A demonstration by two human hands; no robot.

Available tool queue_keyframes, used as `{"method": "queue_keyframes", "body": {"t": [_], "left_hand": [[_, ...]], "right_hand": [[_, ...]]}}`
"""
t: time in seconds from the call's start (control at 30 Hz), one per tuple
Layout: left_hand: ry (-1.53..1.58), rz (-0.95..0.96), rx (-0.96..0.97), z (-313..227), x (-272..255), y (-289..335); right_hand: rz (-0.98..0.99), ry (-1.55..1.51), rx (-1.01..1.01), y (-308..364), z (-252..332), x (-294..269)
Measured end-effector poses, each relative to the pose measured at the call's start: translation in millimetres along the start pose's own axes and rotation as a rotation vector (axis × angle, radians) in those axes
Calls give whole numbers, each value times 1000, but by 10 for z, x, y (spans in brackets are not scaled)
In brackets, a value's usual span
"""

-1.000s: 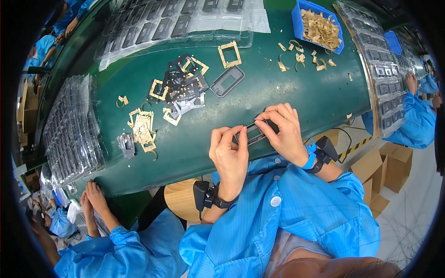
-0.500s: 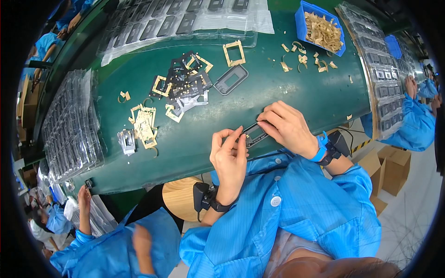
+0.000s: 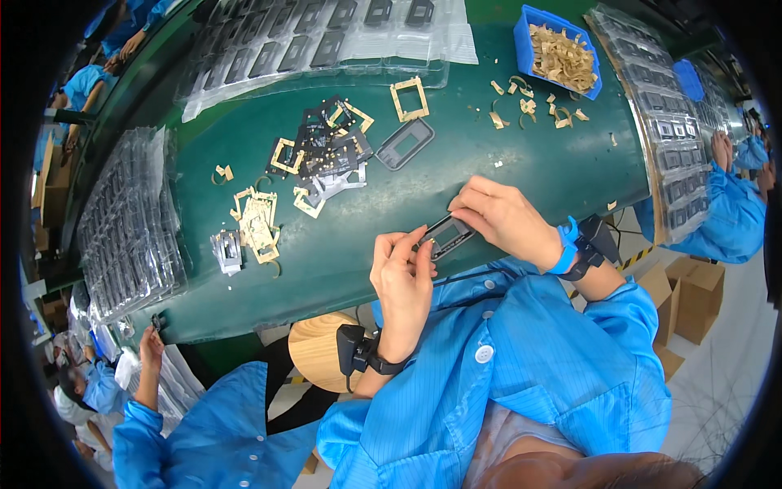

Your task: Manually assembling small electronic device components into plastic frames on a factory production line.

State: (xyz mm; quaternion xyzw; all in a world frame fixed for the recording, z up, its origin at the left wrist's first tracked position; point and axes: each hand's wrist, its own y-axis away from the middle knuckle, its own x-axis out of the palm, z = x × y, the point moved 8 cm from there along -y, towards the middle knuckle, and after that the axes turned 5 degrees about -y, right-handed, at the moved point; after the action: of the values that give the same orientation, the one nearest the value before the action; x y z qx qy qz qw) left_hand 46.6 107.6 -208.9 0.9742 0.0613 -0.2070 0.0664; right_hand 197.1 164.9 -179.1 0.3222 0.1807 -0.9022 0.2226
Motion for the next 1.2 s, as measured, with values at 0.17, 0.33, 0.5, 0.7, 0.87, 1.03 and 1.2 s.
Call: {"method": "queue_keyframes", "body": {"t": [0.17, 0.33, 0.5, 0.7, 0.87, 1.03, 1.2], "left_hand": [[-91, -24, 44, -107, 31, -73], [-280, -142, 270, -249, 135, -60], [-340, -263, 370, -415, 26, -3], [-710, -213, 563, -468, -33, -193], [-677, -193, 540, -364, -60, -184], [-595, -237, 418, -218, -66, 1], [-304, -130, 623, -415, 67, -16]], "right_hand": [[46, -47, 8, 3, -18, -8], [-209, -12, 68, 49, 15, -262], [-169, 59, 112, 333, 88, -173], [-147, 173, -33, 128, 149, -46], [-132, 184, -126, 6, 134, 40], [-130, 208, -103, 75, 269, 2], [7, 19, -155, 275, 395, 73]]}}
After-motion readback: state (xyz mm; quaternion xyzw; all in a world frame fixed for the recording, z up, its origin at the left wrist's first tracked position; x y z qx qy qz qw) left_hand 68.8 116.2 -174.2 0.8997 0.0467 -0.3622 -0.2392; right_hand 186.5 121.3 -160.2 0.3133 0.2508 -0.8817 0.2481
